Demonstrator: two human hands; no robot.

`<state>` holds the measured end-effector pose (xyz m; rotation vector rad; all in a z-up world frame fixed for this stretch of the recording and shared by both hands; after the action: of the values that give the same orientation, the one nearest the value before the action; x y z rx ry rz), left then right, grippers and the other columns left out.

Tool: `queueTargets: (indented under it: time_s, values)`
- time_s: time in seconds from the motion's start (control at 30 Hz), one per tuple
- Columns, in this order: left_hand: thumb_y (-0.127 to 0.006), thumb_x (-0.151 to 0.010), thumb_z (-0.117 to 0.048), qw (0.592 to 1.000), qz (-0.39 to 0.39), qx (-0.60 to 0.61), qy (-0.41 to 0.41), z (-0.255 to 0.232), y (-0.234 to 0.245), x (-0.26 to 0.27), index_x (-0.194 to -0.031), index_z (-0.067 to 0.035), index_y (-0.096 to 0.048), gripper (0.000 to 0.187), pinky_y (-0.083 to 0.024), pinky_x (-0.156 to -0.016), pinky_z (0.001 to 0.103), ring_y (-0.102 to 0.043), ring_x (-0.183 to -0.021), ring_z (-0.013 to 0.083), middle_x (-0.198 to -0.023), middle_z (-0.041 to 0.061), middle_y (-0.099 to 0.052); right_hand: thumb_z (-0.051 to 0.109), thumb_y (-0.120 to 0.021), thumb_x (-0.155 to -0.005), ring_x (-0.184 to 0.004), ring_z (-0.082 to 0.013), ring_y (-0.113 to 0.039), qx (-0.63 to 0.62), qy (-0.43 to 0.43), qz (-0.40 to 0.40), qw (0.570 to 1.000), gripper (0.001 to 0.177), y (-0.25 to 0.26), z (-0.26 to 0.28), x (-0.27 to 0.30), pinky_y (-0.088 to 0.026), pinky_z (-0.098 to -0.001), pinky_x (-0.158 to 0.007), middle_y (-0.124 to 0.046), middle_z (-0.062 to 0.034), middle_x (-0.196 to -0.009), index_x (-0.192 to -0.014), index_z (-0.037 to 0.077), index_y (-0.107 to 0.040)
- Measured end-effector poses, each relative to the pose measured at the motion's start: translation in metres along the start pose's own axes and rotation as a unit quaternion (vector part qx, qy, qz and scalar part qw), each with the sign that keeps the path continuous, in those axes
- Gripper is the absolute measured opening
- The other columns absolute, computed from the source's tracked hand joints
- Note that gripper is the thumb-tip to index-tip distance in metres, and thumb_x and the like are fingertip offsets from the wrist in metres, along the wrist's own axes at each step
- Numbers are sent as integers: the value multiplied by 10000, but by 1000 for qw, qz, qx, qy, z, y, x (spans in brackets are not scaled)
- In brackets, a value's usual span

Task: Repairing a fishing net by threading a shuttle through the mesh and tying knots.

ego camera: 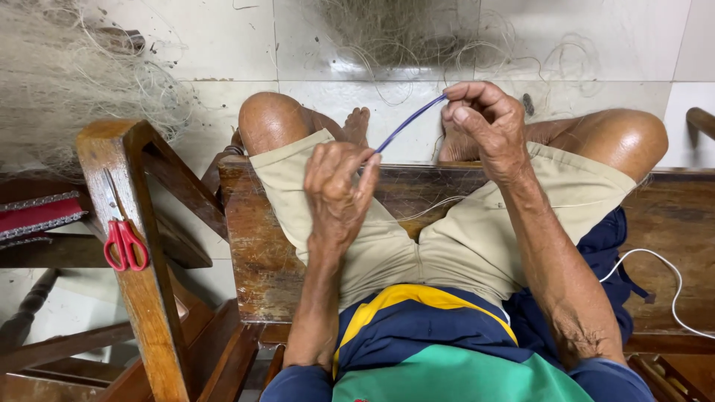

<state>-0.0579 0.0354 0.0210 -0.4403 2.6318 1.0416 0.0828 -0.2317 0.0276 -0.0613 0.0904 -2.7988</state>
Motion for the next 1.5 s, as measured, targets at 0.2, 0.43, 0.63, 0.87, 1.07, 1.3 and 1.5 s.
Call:
queueTargets:
  time_s: [0.2, 0.43, 0.63, 0.87, 1.07, 1.3, 1.5]
  values:
    - [-742, -1226, -147, 998, 34, -47, 14, -12, 61, 2, -1152, -61, -853, 159, -634, -942, 463, -720, -1093, 313, -1062, 108, -725, 288, -778, -1182, -1003, -123, -767, -29, 5, -44, 999, 417, 6, -19, 3, -666, -281, -963, -817, -168, -1112, -1447, -33, -767]
    - [-750, -1132, -10, 997, -19, 65, -30, -27, 91, -6, -1084, 8, -682, 85, -629, -974, 488, -756, -1118, 379, -1167, 254, -743, 342, -742, -1233, -1058, -131, -773, -5, 10, -26, 1000, 433, 14, -8, 7, -669, -255, -1001, -815, -80, -1171, -1474, -18, -746]
    - [-709, -1151, -80, 991, -29, 118, -60, -31, 78, -3, -1024, -2, -651, 160, -737, -918, 459, -843, -1131, 389, -1234, 293, -796, 368, -737, -1235, -1049, -151, -775, 40, 24, -45, 998, 433, 21, 1, 16, -695, -293, -995, -807, -69, -1183, -1478, 9, -744]
    - [-728, -1131, -7, 994, -93, 34, -54, -61, 45, -18, -1046, -23, -652, 115, -711, -805, 412, -808, -1088, 335, -1229, 236, -779, 262, -714, -1244, -1340, -245, -759, 135, 68, -41, 988, 408, 34, 27, 25, -674, -355, -1133, -762, -165, -1410, -1524, -35, -698]
    - [-728, -1081, 76, 986, -97, 44, -130, -88, 30, -49, -981, 7, -596, 180, -733, -941, 478, -821, -1117, 393, -1248, 268, -773, 310, -741, -1218, -1343, -195, -763, 80, 37, -68, 994, 420, 52, 35, 29, -695, -344, -1180, -773, -108, -1406, -1530, 29, -713]
    - [-711, -1122, 35, 985, -43, 69, -152, -109, 48, -67, -950, 23, -596, 207, -694, -984, 508, -821, -1092, 423, -1254, 271, -765, 418, -814, -1152, -1305, -157, -776, -2, -15, -74, 997, 523, 58, 39, 35, -754, -352, -1111, -771, -93, -1318, -1512, 51, -718]
    - [-735, -1154, -34, 991, -24, 61, -116, -96, 57, -40, -1063, -31, -605, 159, -754, -886, 455, -830, -1132, 357, -1234, 241, -800, 363, -789, -1178, -1392, -258, -807, -74, 0, -36, 997, 524, 67, 52, 44, -779, -434, -1188, -772, -137, -1413, -1558, 26, -660]
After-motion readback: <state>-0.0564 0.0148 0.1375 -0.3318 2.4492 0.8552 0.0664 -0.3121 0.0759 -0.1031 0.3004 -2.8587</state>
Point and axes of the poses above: each hand's wrist, its own x-axis away from the middle knuckle, its own y-axis out of the back of the hand, z = x × y, the point moved 1 cm from there along -x, towards the middle knuckle
